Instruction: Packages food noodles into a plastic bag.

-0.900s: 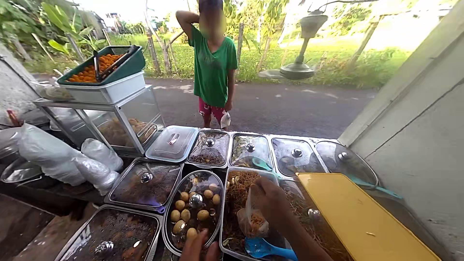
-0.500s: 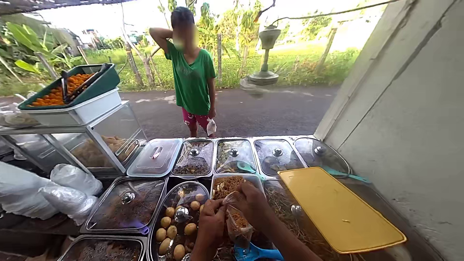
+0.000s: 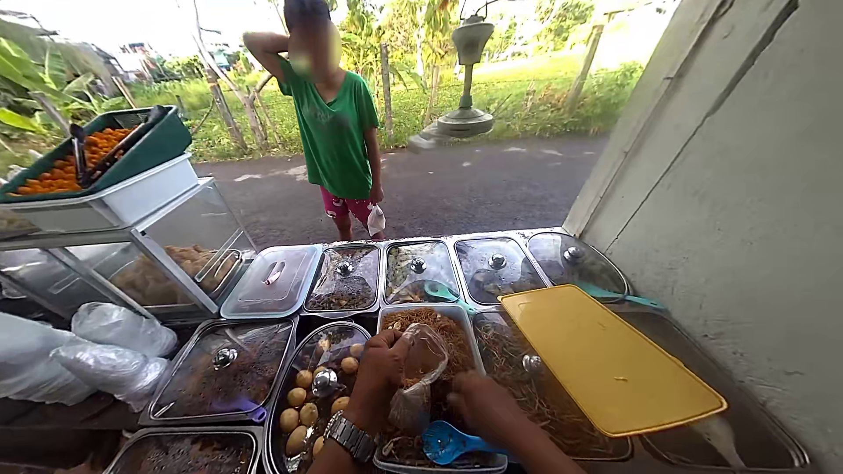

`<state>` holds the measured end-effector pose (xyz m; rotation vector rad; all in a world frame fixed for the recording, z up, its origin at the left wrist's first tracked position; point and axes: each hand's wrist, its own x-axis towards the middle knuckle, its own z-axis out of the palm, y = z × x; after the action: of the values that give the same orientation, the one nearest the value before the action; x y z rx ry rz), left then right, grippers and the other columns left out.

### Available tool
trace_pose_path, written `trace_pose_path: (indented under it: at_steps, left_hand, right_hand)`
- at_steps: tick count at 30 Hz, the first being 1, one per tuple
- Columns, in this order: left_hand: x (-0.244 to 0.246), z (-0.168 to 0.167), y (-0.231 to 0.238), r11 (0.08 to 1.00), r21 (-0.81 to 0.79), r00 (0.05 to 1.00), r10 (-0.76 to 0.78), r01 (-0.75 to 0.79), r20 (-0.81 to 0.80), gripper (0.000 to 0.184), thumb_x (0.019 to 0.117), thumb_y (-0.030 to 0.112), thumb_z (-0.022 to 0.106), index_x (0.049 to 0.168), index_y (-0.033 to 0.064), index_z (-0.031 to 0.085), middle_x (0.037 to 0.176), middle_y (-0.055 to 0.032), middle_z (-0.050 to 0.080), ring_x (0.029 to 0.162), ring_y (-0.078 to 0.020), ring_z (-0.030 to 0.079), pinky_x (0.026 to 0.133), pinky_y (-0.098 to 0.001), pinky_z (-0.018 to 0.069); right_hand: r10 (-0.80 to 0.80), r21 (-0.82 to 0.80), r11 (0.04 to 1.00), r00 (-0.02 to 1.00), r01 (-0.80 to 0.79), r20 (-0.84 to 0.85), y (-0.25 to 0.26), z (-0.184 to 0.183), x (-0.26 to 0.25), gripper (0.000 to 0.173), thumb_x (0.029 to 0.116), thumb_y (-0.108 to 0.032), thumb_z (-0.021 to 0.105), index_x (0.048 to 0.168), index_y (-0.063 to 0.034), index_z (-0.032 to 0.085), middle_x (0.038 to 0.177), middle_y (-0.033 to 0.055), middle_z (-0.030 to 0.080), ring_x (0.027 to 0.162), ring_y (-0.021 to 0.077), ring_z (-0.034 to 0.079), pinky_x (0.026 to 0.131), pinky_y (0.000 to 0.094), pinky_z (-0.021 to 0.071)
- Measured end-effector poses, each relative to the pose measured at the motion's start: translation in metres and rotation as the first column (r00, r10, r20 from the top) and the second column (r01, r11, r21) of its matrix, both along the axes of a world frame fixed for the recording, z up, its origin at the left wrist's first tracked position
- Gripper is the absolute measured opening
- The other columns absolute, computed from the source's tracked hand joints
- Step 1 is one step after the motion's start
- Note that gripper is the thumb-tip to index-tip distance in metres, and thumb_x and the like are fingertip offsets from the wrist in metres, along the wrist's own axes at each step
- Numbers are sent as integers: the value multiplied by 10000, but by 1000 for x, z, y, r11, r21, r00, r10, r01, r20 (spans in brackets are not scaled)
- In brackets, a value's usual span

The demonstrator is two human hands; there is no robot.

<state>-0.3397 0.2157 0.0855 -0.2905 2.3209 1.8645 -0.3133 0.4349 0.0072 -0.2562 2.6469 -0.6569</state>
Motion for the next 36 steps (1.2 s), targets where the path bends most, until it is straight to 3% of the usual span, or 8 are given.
trace_pose_path:
  at_steps: [4, 11, 14, 18, 23, 29, 33, 36]
  left_hand:
    - [14, 6, -12, 993, 112, 1000, 28, -29, 10, 218, 1015, 250, 645, 948, 50, 699, 654, -36, 559, 432, -117, 421, 401, -272, 383]
    - [28, 23, -29, 948, 287, 987, 157, -137, -47, 174, 1008, 169, 655, 974, 4, 702, 668, -71, 585, 441, -116, 454, 385, -251, 404]
    - [29, 29, -29, 927, 347, 982, 176, -141, -71, 171, 1013, 157, 644, 972, 0, 698, 658, -73, 570, 428, -101, 418, 383, -240, 386]
    - [28, 35, -32, 918, 365, 977, 196, -154, -81, 164, 1014, 145, 639, 991, -8, 694, 650, -72, 551, 422, -103, 412, 383, -245, 399]
    - [30, 43, -34, 898, 398, 963, 246, -186, -106, 158, 1007, 141, 643, 991, -4, 702, 668, -91, 568, 432, -120, 439, 393, -260, 425]
    - [31, 47, -32, 900, 390, 957, 263, -196, -126, 147, 997, 143, 661, 981, 6, 711, 696, -111, 602, 450, -136, 484, 404, -273, 458]
    - [34, 42, -27, 901, 399, 962, 239, -170, -130, 154, 1002, 143, 654, 1011, 2, 716, 742, -127, 628, 459, -142, 493, 396, -271, 445]
    - [35, 37, -24, 905, 397, 968, 216, -150, -126, 157, 1004, 141, 651, 1003, -3, 714, 765, -131, 642, 475, -143, 508, 395, -264, 441]
  right_hand:
    - [296, 371, 862, 938, -344, 180, -18, -33, 33, 190, 903, -126, 676, 1040, -12, 743, 1090, 216, 727, 1147, 467, 619, 969, 691, 447]
    - [206, 320, 917, 970, -238, 132, -24, 18, 15, 332, 906, -47, 647, 1238, -40, 647, 1236, 283, 611, 994, 490, 667, 771, 662, 562]
    - [248, 263, 937, 968, -230, -37, -44, -5, 21, 220, 950, -2, 572, 1146, 20, 669, 1171, 243, 659, 1017, 443, 678, 817, 615, 575]
    - [390, 272, 881, 920, -387, 45, -46, -25, 31, 171, 971, -42, 554, 1058, -18, 699, 1070, 194, 716, 1020, 411, 693, 811, 613, 566]
    - [248, 219, 945, 969, -244, 11, -61, -29, 4, 285, 982, -32, 540, 1252, -10, 629, 1195, 224, 666, 1162, 434, 636, 886, 601, 567]
    - [538, 302, 767, 824, -566, 178, -40, -3, 14, 129, 956, -56, 589, 986, 4, 699, 1007, 230, 707, 966, 450, 686, 769, 666, 535]
    - [409, 493, 744, 890, -452, 200, -11, 39, -1, 118, 932, -9, 592, 961, 12, 704, 1005, 226, 710, 955, 444, 686, 795, 645, 535]
    - [304, 490, 746, 885, -451, 352, -23, 30, 12, 164, 953, -45, 580, 1035, 19, 706, 1094, 245, 703, 1023, 459, 680, 832, 670, 532]
